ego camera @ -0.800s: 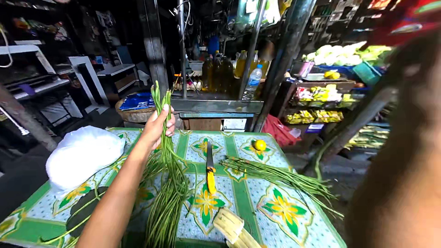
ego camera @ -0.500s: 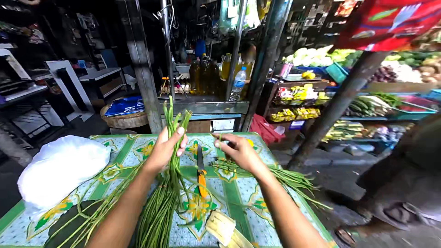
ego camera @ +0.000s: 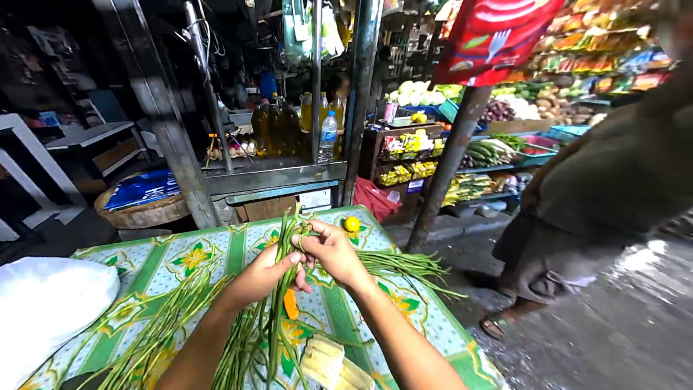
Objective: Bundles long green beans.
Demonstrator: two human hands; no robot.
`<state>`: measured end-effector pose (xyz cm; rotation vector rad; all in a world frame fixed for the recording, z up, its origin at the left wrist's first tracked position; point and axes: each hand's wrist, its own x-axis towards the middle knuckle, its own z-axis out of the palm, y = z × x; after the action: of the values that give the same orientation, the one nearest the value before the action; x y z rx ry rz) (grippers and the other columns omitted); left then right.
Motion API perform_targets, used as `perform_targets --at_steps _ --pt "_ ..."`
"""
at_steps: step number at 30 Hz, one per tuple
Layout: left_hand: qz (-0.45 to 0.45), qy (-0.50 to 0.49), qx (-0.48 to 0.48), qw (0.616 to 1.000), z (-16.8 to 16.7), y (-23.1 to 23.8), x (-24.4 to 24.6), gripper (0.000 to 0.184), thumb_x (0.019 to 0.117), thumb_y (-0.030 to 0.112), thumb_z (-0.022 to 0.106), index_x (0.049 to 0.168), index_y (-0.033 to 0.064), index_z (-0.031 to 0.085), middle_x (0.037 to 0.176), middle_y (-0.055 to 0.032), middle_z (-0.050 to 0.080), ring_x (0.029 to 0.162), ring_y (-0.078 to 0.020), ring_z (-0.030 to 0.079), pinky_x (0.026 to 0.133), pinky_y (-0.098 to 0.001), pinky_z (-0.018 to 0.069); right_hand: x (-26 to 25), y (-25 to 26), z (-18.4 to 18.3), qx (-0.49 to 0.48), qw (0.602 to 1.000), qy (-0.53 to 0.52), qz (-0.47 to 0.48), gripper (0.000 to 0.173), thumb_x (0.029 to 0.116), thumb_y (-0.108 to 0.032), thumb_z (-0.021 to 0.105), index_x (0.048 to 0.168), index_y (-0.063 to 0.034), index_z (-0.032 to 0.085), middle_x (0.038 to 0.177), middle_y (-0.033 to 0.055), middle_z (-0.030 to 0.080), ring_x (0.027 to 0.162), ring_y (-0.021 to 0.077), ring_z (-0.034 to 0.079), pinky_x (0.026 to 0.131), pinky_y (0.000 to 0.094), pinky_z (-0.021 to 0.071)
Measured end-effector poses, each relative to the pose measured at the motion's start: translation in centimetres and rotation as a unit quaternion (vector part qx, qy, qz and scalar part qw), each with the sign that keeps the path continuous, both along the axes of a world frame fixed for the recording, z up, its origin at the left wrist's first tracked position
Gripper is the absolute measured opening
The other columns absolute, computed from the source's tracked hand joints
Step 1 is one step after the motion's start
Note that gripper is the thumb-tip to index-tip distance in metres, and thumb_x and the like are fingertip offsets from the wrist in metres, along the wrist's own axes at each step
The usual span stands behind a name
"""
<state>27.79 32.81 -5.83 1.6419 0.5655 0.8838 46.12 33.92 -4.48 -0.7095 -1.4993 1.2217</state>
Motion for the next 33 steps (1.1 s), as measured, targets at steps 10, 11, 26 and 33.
perform_targets --at_steps 10,11,26,33 --pt "0.051 0.075 -0.062 0.994 -1.1 0.1 2.0 0.010 0.0981 0.023 0.060 0.097 0.0143 0.056 0.061 0.0112 0.051 0.049 -0.0023 0.053 0.051 -0.0185 0.0502 3.2 -0.6 0.3 0.050 0.996 -0.029 -0.070 0.043 0.1022 -0.021 0.057 0.140 -0.0051 0.042 0.118 0.0074 0.060 0.074 0.0116 0.068 0.057 0.0279 0.0612" --pt "0.059 0.096 -0.068 0.991 -1.4 0.1 2.2 0.010 0.0964 0.023 0.063 0.095 0.0144 0.057 0.060 0.0107 0.051 0.048 -0.0023 0.052 0.050 -0.0183 0.0487 3.6 -0.6 0.2 0.078 0.992 -0.061 -0.083 0.053 0.1005 -0.027 0.058 0.145 -0.0056 0.039 0.119 0.0076 0.061 0.074 0.0114 0.067 0.055 0.0283 0.0599" --pt "0.144 0.025 -0.059 0.987 -1.5 -1.2 5.2 0.012 0.1012 0.019 0.054 0.102 0.0088 0.060 0.061 0.0092 0.049 0.046 -0.0003 0.045 0.044 -0.0151 0.0413 6.2 -2.5 -3.8 0.063 0.986 -0.154 -0.023 0.101 0.0752 -0.027 0.089 0.151 -0.0042 0.027 0.113 0.0021 0.055 0.072 0.0000 0.055 0.061 0.0173 0.0493" --pt "0.205 -0.070 -0.226 0.950 -2.4 0.4 6.0 0.027 0.1108 0.019 0.043 0.092 0.0031 0.055 0.058 0.0029 0.048 0.043 -0.0039 0.046 0.044 -0.0161 0.0444 8.3 -3.5 -5.3 0.022 0.970 -0.223 0.092 0.066 0.0860 -0.035 0.081 0.133 -0.0078 0.043 0.082 -0.0087 0.056 0.063 -0.0017 0.049 0.058 0.0174 0.0437"
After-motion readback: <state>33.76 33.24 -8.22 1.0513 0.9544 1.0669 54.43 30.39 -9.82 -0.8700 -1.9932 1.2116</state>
